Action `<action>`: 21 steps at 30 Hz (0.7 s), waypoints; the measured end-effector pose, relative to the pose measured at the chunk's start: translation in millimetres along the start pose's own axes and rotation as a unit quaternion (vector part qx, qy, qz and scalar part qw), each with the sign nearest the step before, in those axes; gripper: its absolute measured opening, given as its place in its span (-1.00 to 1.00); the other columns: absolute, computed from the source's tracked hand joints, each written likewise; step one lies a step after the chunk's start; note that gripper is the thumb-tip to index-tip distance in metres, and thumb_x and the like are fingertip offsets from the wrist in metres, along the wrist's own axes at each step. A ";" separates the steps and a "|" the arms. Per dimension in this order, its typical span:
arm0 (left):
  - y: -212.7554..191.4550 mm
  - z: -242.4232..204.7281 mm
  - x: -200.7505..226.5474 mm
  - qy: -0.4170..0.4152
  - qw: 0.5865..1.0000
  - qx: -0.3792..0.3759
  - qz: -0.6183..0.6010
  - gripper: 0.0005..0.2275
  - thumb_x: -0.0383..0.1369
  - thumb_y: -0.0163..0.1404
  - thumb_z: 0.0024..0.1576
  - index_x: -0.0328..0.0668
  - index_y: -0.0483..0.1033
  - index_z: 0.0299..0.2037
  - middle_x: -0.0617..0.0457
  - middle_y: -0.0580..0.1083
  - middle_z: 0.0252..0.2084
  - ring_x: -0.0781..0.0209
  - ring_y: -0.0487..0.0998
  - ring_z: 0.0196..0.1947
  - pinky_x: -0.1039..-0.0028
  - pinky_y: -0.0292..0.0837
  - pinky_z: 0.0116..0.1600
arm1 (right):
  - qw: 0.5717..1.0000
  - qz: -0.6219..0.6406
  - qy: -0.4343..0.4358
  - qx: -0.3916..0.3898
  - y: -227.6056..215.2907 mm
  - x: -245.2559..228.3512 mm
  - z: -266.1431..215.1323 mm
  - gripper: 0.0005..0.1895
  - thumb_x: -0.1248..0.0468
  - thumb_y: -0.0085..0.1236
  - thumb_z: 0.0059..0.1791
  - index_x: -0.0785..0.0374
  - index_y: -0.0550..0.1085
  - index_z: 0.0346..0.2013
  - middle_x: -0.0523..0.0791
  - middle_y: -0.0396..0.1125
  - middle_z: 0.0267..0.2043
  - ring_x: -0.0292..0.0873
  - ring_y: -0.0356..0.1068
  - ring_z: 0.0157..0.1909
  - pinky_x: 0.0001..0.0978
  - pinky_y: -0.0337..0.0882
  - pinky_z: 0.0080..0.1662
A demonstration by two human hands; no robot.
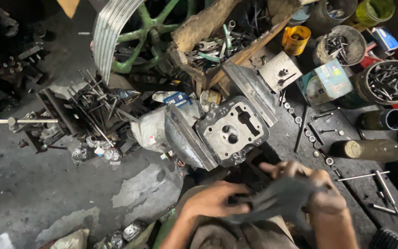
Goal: The person cleans a metal engine part using a rag and a liquid from a bottle. They wipe the surface, apply liquid, and continue wiping to remove grime.
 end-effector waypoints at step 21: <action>45.1 10.3 -115.8 -0.271 0.952 0.126 -0.061 -0.71 -0.16 0.21 0.26 -0.27 0.65 -0.05 0.07 0.59 -0.15 0.39 0.46 -0.16 0.51 0.36 -0.04 | 0.673 -0.692 0.242 0.101 18.4 55.9 59.2 -0.71 0.15 -0.04 0.03 0.24 0.38 -0.05 0.03 0.47 -0.43 0.19 0.49 -0.42 0.13 0.44 -0.36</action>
Point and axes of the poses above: each hand's wrist, its own z-axis towards the middle knuckle, its own y-axis out of the palm, x = y × z, the point moved 9 cm from there along z, towards the middle knuckle
